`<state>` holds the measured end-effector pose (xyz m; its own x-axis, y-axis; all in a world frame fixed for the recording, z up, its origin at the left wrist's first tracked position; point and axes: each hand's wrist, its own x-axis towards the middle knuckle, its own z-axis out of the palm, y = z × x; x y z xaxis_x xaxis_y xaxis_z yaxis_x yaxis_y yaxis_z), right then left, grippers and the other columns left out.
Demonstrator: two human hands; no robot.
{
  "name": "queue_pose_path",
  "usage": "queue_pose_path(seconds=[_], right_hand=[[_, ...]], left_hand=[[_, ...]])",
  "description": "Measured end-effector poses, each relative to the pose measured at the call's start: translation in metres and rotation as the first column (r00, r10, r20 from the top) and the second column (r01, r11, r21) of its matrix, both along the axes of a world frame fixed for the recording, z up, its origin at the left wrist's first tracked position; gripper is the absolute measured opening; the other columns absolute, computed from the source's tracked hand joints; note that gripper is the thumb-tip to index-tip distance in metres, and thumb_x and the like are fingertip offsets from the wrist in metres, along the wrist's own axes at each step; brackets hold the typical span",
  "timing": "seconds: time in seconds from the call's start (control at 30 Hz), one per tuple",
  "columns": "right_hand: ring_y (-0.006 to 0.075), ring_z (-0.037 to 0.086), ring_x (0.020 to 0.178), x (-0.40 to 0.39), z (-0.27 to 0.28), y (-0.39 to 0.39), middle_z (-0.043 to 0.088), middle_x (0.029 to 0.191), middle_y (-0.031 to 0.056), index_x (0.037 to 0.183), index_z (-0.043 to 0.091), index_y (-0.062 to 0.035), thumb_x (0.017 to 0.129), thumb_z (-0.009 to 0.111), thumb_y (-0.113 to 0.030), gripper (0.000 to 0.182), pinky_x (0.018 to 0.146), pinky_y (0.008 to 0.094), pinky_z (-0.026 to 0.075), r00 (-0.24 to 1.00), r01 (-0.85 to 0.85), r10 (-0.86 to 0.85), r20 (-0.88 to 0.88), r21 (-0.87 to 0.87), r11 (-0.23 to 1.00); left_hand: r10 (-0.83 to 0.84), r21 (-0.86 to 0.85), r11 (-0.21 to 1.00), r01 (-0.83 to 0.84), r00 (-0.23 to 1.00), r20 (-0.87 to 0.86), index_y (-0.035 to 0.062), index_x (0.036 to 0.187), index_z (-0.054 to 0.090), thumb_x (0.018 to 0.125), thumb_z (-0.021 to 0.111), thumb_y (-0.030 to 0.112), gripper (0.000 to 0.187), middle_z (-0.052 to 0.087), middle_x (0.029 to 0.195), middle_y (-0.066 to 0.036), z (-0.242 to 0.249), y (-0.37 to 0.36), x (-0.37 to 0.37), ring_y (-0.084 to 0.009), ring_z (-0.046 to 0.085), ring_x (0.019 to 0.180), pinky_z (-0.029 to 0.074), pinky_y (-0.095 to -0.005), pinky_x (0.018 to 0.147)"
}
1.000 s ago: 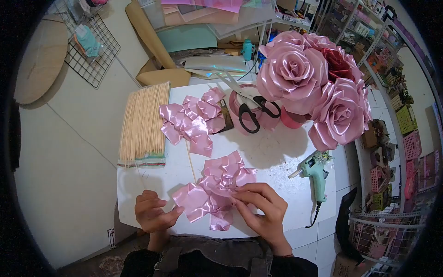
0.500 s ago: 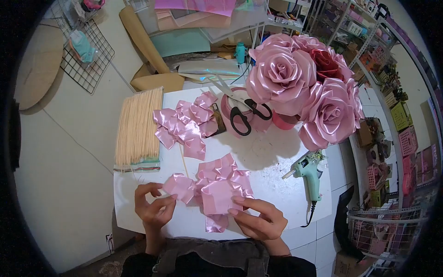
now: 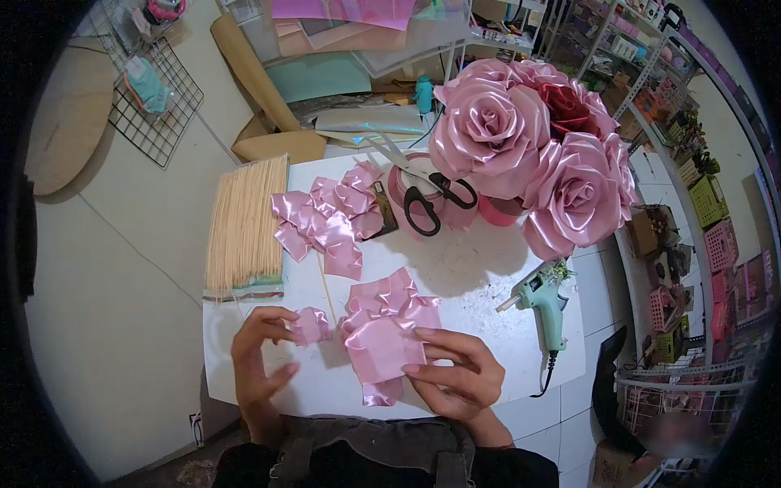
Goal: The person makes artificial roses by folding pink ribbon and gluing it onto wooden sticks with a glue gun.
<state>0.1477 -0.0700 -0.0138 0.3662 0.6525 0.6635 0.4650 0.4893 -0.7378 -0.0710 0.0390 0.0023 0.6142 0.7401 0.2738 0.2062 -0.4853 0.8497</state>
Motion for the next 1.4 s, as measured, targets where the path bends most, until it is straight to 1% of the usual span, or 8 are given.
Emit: queue_pose_path(seconds=[0.13, 0.43, 0.63, 0.73, 0.83, 1.03, 1.2, 1.4], right_hand=[[0.0204, 0.060, 0.080, -0.005, 0.005, 0.002, 0.056, 0.097, 0.0182, 0.076, 0.065, -0.0040, 0.056, 0.069, 0.005, 0.022, 0.065, 0.0243, 0.050, 0.979, -0.202, 0.201, -0.023, -0.061, 0.977], [0.0205, 0.060, 0.080, -0.024, 0.010, 0.003, 0.055, 0.102, 0.0175, 0.091, 0.060, -0.0011, 0.061, 0.064, 0.007, 0.031, 0.065, 0.0265, 0.049, 0.938, -0.334, 0.342, 0.055, -0.117, 0.935], [0.0212, 0.058, 0.087, -0.035, 0.020, 0.007, 0.049, 0.111, 0.0170, 0.115, 0.041, -0.0017, 0.066, 0.061, 0.007, 0.053, 0.071, 0.0291, 0.048, 0.869, -0.385, 0.272, -0.413, -0.222, 0.896], [0.0248, 0.055, 0.094, -0.037, 0.036, 0.012, 0.048, 0.113, 0.0128, 0.113, 0.043, -0.0023, 0.073, 0.059, -0.003, 0.043, 0.078, 0.0309, 0.044, 0.909, -0.374, 0.403, -0.103, -0.627, 0.683], [0.0336, 0.053, 0.092, -0.048, 0.047, 0.020, 0.045, 0.107, 0.0195, 0.112, 0.042, -0.0006, 0.075, 0.058, -0.010, 0.041, 0.078, 0.0364, 0.045, 0.783, -0.211, 0.518, 0.345, -0.637, 0.742], [0.0373, 0.048, 0.097, -0.066, 0.062, 0.037, 0.042, 0.111, 0.0222, 0.104, 0.048, -0.0009, 0.075, 0.059, -0.014, 0.034, 0.079, 0.0398, 0.043, 0.634, -0.121, 0.607, 0.480, -0.713, 0.690], [0.0361, 0.049, 0.098, -0.083, 0.068, 0.045, 0.043, 0.112, 0.0223, 0.101, 0.050, -0.0014, 0.075, 0.060, -0.016, 0.032, 0.079, 0.0391, 0.044, 0.547, -0.090, 0.611, 0.573, -0.685, 0.723], [0.0331, 0.054, 0.089, -0.116, 0.048, 0.062, 0.051, 0.098, 0.0197, 0.091, 0.052, 0.0003, 0.074, 0.058, -0.016, 0.024, 0.068, 0.0400, 0.047, 0.463, -0.122, 0.636, 0.617, -0.667, 0.735]], left_hand=[[0.082, -0.606, 0.741, 0.289, 0.857, 0.508, 0.0040, 0.122, 0.035, 0.068, 0.069, 0.011, 0.064, 0.045, 0.116, -0.015, 0.006, -0.016, 0.019, -0.0195, 0.051, 0.096, 0.046, -0.0290, 0.072], [-0.244, -0.368, 0.844, 0.390, 0.891, 0.383, 0.0014, 0.108, 0.053, 0.070, 0.057, -0.010, 0.039, 0.040, 0.122, -0.014, 0.010, -0.025, 0.016, -0.0182, 0.046, 0.105, 0.047, -0.0249, 0.075], [-0.021, -0.367, 0.916, 0.163, 0.932, 0.361, -0.0001, 0.112, 0.050, 0.069, 0.060, -0.009, 0.045, 0.043, 0.116, -0.011, 0.011, -0.026, -0.003, -0.0177, 0.046, 0.105, 0.045, -0.0250, 0.080], [0.053, -0.312, 0.946, 0.090, 0.904, 0.424, -0.0010, 0.114, 0.047, 0.066, 0.064, -0.008, 0.052, 0.042, 0.115, -0.010, 0.010, -0.019, -0.016, -0.0176, 0.046, 0.105, 0.044, -0.0263, 0.082], [0.070, -0.246, 0.968, 0.041, 0.901, 0.427, -0.0018, 0.117, 0.044, 0.058, 0.070, -0.009, 0.065, 0.040, 0.117, -0.010, 0.005, -0.007, -0.038, -0.0189, 0.044, 0.107, 0.044, -0.0295, 0.085], [0.275, -0.222, 0.956, -0.191, 0.845, 0.458, -0.0040, 0.120, 0.038, 0.052, 0.074, -0.008, 0.077, 0.037, 0.121, -0.012, 0.007, 0.007, -0.080, -0.0232, 0.042, 0.111, 0.043, -0.0344, 0.088], [0.505, -0.206, 0.858, -0.471, 0.698, 0.508, -0.0070, 0.118, 0.041, 0.071, 0.059, -0.003, 0.050, 0.045, 0.119, -0.017, 0.002, 0.015, -0.109, -0.0231, 0.043, 0.111, 0.034, -0.0327, 0.093], [0.529, -0.218, 0.846, -0.487, 0.707, 0.470, -0.0069, 0.117, 0.042, 0.071, 0.059, -0.003, 0.049, 0.046, 0.119, -0.016, -0.002, 0.017, -0.107, -0.0222, 0.043, 0.110, 0.033, -0.0321, 0.093]])
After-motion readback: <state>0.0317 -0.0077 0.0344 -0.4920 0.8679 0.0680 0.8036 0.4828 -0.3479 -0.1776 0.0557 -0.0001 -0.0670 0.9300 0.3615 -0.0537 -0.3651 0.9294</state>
